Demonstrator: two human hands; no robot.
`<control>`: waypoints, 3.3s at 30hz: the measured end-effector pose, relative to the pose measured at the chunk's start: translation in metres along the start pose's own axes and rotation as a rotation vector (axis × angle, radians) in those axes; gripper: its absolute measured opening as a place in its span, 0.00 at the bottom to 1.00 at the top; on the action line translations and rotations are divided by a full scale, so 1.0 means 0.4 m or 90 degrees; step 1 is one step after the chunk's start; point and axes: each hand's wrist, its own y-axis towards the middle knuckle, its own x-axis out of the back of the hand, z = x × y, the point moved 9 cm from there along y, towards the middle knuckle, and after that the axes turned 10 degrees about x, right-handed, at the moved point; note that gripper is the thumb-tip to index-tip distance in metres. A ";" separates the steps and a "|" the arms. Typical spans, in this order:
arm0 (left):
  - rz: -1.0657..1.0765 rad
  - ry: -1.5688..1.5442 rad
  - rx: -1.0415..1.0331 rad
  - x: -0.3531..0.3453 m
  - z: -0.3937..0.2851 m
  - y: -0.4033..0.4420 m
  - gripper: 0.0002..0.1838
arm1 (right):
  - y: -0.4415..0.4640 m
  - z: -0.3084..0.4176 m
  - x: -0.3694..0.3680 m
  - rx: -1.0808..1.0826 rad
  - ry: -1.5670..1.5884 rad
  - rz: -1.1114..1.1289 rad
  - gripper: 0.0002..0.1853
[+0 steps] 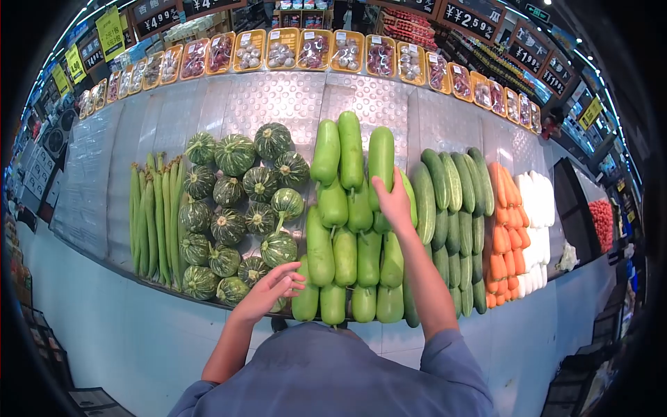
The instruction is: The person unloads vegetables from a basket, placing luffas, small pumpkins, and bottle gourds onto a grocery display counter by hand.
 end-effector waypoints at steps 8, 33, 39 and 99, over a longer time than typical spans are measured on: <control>-0.122 -0.126 -0.002 0.099 0.071 -0.089 0.25 | 0.154 -0.012 -0.028 -0.013 -0.282 0.046 0.40; -0.210 -0.158 0.051 0.117 0.130 -0.066 0.23 | 0.008 -0.118 -0.027 -0.154 -0.017 0.091 0.37; -0.202 -0.170 0.065 0.092 0.131 -0.041 0.23 | 0.020 -0.139 -0.036 -0.117 0.030 0.071 0.36; 0.582 0.487 0.557 -0.648 1.135 -0.550 0.14 | -2.512 0.204 -0.286 -0.659 0.241 -0.868 0.20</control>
